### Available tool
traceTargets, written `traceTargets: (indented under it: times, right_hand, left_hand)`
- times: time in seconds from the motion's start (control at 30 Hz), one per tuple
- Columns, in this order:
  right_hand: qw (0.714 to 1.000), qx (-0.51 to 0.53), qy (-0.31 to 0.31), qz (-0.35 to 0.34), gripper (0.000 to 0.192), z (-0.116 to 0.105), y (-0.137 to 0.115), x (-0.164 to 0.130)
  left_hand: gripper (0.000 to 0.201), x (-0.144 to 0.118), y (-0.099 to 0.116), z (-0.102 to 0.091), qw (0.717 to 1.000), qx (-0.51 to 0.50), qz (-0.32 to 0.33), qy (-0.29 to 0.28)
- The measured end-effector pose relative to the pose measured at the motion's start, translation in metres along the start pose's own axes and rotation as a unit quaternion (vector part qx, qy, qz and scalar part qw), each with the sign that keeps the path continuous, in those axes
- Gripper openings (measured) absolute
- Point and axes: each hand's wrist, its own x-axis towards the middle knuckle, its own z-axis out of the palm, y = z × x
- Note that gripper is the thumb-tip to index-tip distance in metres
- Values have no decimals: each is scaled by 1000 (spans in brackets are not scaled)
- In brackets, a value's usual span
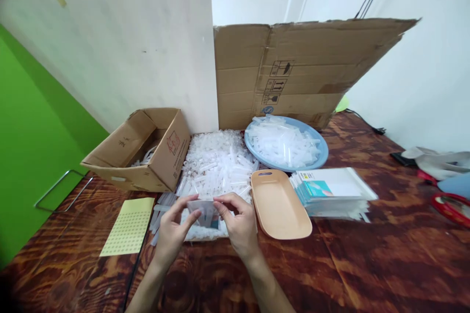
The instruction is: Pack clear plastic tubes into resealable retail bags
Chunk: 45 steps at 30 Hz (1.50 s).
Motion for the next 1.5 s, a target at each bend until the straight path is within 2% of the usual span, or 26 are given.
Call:
traceTargets:
  times: [0.07,0.13,0.2,0.3,0.43,0.53,0.63,0.77,0.9,1.0,1.1,1.5]
  right_hand:
    - [1000,-12,27,-5,8,-2,4,2]
    - [999,-2,45,4,7,-3,10,4]
    - [998,32,50,20,7,-5,16,4]
    - [997,69,25,20,5,-8,23,2]
    - [999,49,11,1,9,-18,31,-11]
    - [998,40,6,39,11,-24,41,-33]
    - [985,109,-16,133,9,-24,54,-62]
    - [955,190,2,228,14,-15,66,-93]
    - [936,229,33,264,20,-8,70,-104]
    - [929,239,42,279,22,-8,74,-106]
    - [927,230,46,294,25,-11,78,-108]
    - [935,123,47,330,29,-12,84,-108]
  left_hand:
    - [16,9,-4,-1,998,21,52,36]
    - [2,16,-8,-4,996,3,86,27]
    - [6,20,-13,-6,995,-32,97,13]
    - [7,20,-22,-8,993,-51,102,27]
    - [10,8,-33,-12,994,-47,100,6]
    - [8,-10,-37,-13,999,-33,29,-23]
    - [9,-34,-38,-11,996,-17,-83,-33]
    - [19,-67,-42,-4,974,-45,-220,0]
    - [21,-86,-49,1,945,-82,-317,14]
    - [21,-89,-53,0,932,-97,-348,12]
    - [20,-90,-55,-1,931,-105,-349,6]
    - [29,-97,-52,4,893,-190,-407,35]
